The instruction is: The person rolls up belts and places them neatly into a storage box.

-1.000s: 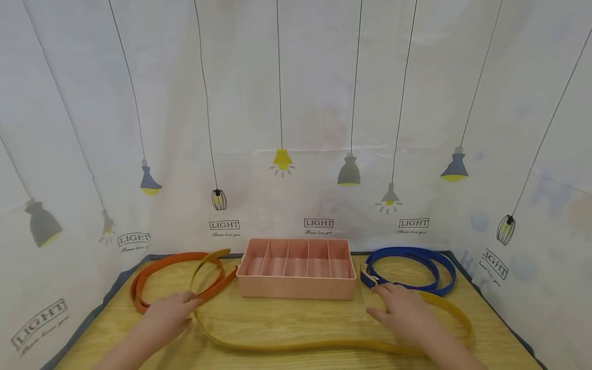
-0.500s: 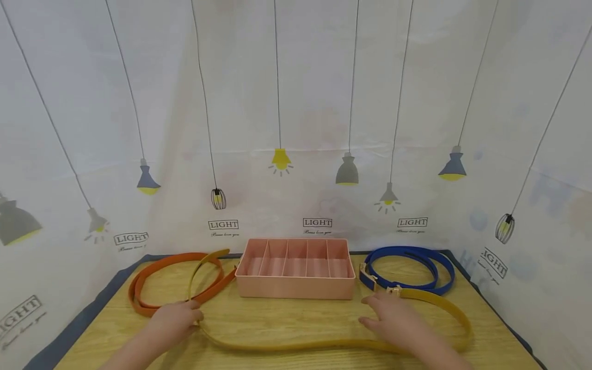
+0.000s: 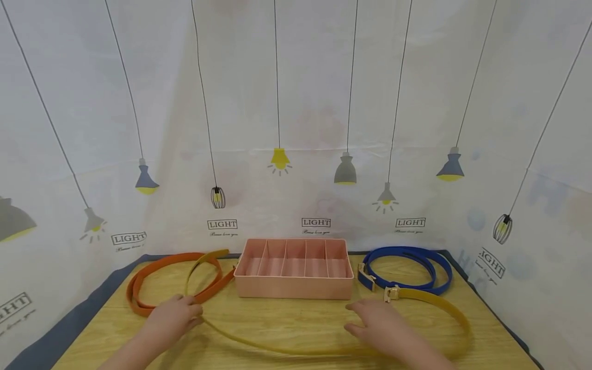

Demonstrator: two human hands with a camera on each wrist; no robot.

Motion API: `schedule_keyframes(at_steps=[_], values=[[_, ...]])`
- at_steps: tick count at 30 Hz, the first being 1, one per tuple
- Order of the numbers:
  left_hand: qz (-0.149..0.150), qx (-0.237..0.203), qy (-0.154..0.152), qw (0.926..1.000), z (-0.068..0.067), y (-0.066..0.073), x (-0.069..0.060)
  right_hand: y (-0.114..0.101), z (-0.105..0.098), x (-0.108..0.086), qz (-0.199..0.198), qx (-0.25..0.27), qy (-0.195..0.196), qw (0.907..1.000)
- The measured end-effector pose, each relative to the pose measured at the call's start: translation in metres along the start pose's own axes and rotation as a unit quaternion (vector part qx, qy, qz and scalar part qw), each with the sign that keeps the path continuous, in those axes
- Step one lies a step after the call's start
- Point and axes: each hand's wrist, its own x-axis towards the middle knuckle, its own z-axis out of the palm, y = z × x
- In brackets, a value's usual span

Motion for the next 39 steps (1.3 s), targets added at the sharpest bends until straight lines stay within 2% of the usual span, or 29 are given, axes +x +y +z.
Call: schedule_keyframes(at_steps=[6, 8, 14, 17, 19, 22, 24, 31, 39], values=[[-0.007, 0.031, 0.070, 0.9970, -0.007, 0.013, 0.005, -0.009, 0.004, 0.008, -0.042, 0.004, 0.001, 0.9991], [-0.012, 0.041, 0.082, 0.9957, -0.010, 0.018, 0.007, -0.014, 0.005, 0.011, -0.058, 0.003, -0.001, 0.9983], [-0.061, 0.044, 0.049, 0.9959, -0.018, 0.031, 0.013, -0.035, 0.014, 0.017, -0.096, 0.013, -0.035, 0.9947], [-0.068, 0.041, 0.046, 0.9958, -0.022, 0.037, 0.016, -0.044, 0.021, 0.018, -0.107, 0.020, -0.070, 0.9916], [-0.065, 0.043, 0.048, 0.9958, -0.023, 0.040, 0.017, -0.048, 0.025, 0.017, -0.123, 0.015, -0.076, 0.9894], [-0.056, 0.051, 0.050, 0.9959, -0.024, 0.044, 0.018, -0.050, 0.029, 0.016, -0.144, 0.010, -0.068, 0.9871], [-0.046, 0.052, 0.049, 0.9964, -0.023, 0.046, 0.018, -0.048, 0.031, 0.015, -0.163, 0.008, -0.049, 0.9854], [-0.018, 0.028, 0.037, 0.9987, -0.016, 0.046, 0.016, -0.043, 0.037, 0.012, -0.201, -0.022, 0.010, 0.9792], [-0.037, 0.013, -0.014, 0.9991, -0.001, 0.040, 0.012, -0.039, 0.035, 0.009, -0.253, -0.030, 0.033, 0.9663]])
